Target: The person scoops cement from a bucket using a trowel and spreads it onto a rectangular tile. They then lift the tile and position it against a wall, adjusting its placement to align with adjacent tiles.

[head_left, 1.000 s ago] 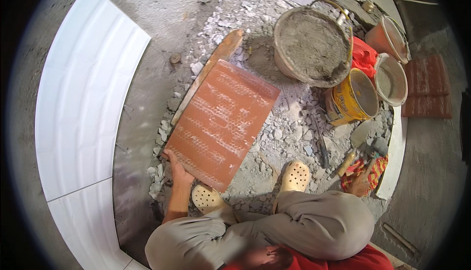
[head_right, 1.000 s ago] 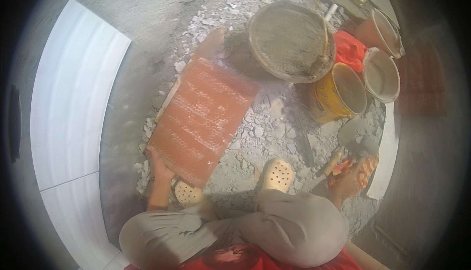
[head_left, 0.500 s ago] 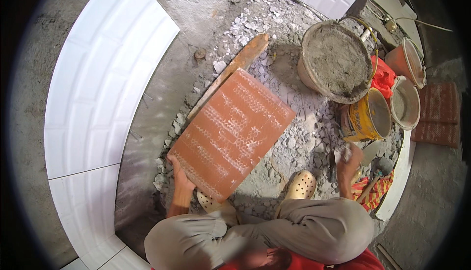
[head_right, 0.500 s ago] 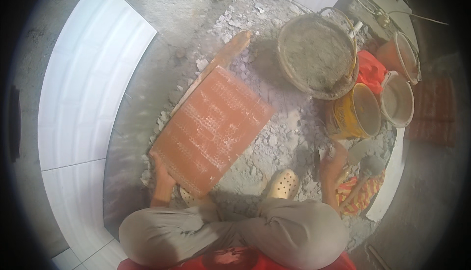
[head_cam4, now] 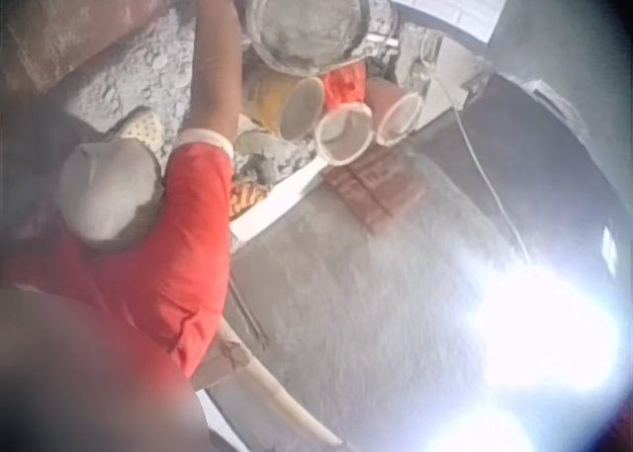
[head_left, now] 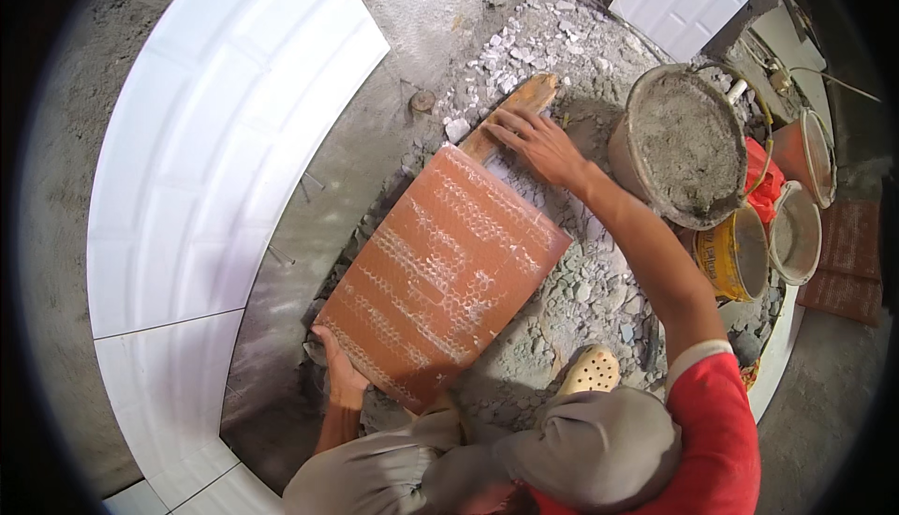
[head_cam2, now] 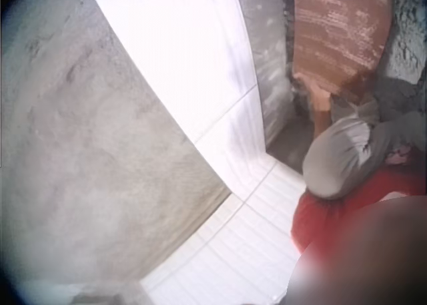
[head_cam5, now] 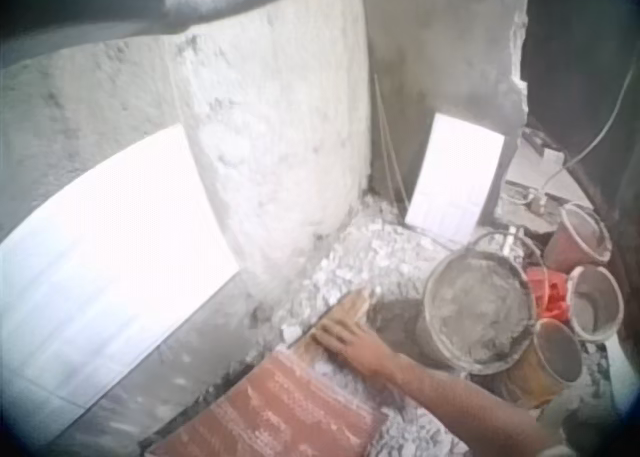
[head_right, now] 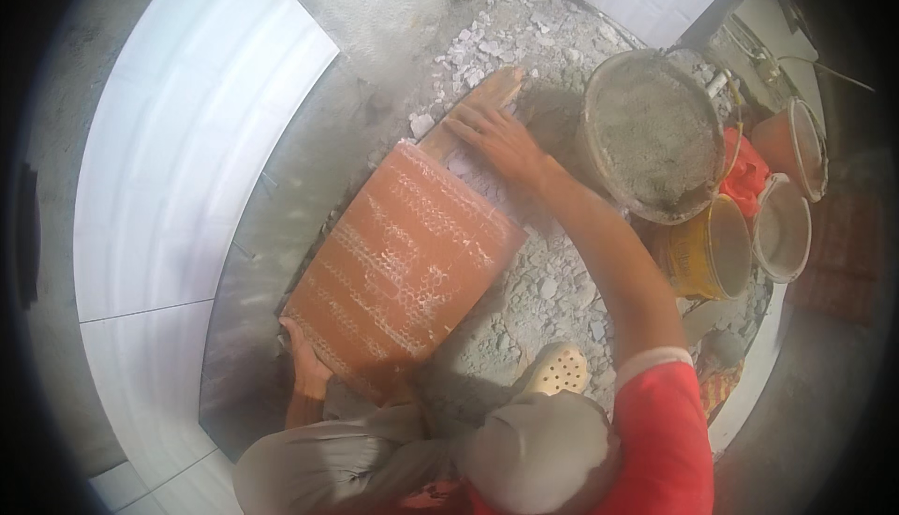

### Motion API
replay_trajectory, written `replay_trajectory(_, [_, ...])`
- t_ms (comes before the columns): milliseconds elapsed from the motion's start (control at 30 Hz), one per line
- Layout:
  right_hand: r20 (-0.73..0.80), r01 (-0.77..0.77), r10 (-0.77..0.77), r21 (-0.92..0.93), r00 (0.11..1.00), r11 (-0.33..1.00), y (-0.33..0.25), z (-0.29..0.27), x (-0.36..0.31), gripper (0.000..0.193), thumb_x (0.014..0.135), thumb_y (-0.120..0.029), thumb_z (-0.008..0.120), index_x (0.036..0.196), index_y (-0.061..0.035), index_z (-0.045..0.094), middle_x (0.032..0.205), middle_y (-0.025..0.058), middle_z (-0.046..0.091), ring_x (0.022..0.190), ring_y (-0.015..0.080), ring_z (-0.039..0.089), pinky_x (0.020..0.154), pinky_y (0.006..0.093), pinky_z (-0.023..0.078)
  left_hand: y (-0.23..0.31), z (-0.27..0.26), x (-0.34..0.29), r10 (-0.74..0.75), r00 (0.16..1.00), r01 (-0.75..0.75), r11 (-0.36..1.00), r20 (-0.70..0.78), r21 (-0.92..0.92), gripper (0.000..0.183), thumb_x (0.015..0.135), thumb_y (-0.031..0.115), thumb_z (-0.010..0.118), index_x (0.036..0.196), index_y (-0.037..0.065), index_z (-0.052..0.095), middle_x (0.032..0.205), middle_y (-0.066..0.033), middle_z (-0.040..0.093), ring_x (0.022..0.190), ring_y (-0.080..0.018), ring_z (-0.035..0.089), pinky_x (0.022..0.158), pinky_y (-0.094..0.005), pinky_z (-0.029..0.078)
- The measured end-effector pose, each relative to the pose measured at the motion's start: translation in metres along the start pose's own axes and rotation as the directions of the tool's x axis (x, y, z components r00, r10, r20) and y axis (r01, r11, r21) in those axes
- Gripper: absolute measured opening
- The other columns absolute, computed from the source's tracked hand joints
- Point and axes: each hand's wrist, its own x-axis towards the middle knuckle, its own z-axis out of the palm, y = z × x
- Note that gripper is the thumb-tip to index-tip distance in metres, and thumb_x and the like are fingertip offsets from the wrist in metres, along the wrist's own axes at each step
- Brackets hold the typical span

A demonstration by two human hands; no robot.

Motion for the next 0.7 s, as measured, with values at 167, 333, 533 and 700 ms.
replay_trajectory(167, [0.251,0.122,-0.123,0.018,0.960,0.992,-0.002,0.019,0.042,0.069,0.091,-0.014,0.066,0.156,-0.0142,0.045,0.150,0.0082,0.053,0.136,0.0306,0.048,0.118,0.0425,0.038,0.003,-0.003,-0.018,0.058,0.998,-0.057,0.998,-0.033,0.023,0.092,0.098,0.077,0.043,0.162,0.012,0.035,0.166,-0.0090,0.039,0.148,-0.0308,0.042,0.121,-0.0496,0.038])
replay_trajectory(333, [0.466,0.037,-0.100,0.142,0.879,0.989,-0.004,-0.017,0.038,0.080,0.087,-0.019,0.072,0.160,-0.0137,0.040,0.155,0.0094,0.049,0.147,0.0307,0.040,0.122,0.0438,0.034,0.014,-0.007,-0.027,0.074,0.996,-0.072,0.996,0.042,-0.056,0.085,0.103,0.072,0.040,0.163,0.011,0.034,0.165,-0.0100,0.040,0.148,-0.0301,0.041,0.120,-0.0475,0.038])
replay_trajectory(533, [0.307,0.104,-0.098,-0.004,0.946,0.995,-0.009,-0.006,0.028,0.085,0.082,-0.023,0.079,0.158,-0.0168,0.042,0.156,0.0071,0.049,0.145,0.0303,0.042,0.121,0.0436,0.035,0.018,0.001,-0.026,0.089,0.996,-0.089,0.995,-0.013,0.041,0.088,0.099,0.074,0.045,0.162,0.012,0.037,0.163,-0.0078,0.043,0.145,-0.0289,0.045,0.119,-0.0485,0.039])
replay_trajectory(700, [0.238,0.135,-0.139,0.035,0.961,0.990,-0.009,-0.009,0.030,0.068,0.080,-0.020,0.075,0.145,-0.0098,0.057,0.123,0.0075,0.056,0.116,0.0293,0.051,0.102,0.0428,0.041,0.020,0.006,-0.031,0.075,0.996,-0.074,0.997,-0.053,0.018,0.087,0.100,0.074,0.042,0.162,0.012,0.037,0.163,-0.0073,0.043,0.145,-0.0290,0.045,0.119,-0.0483,0.040])
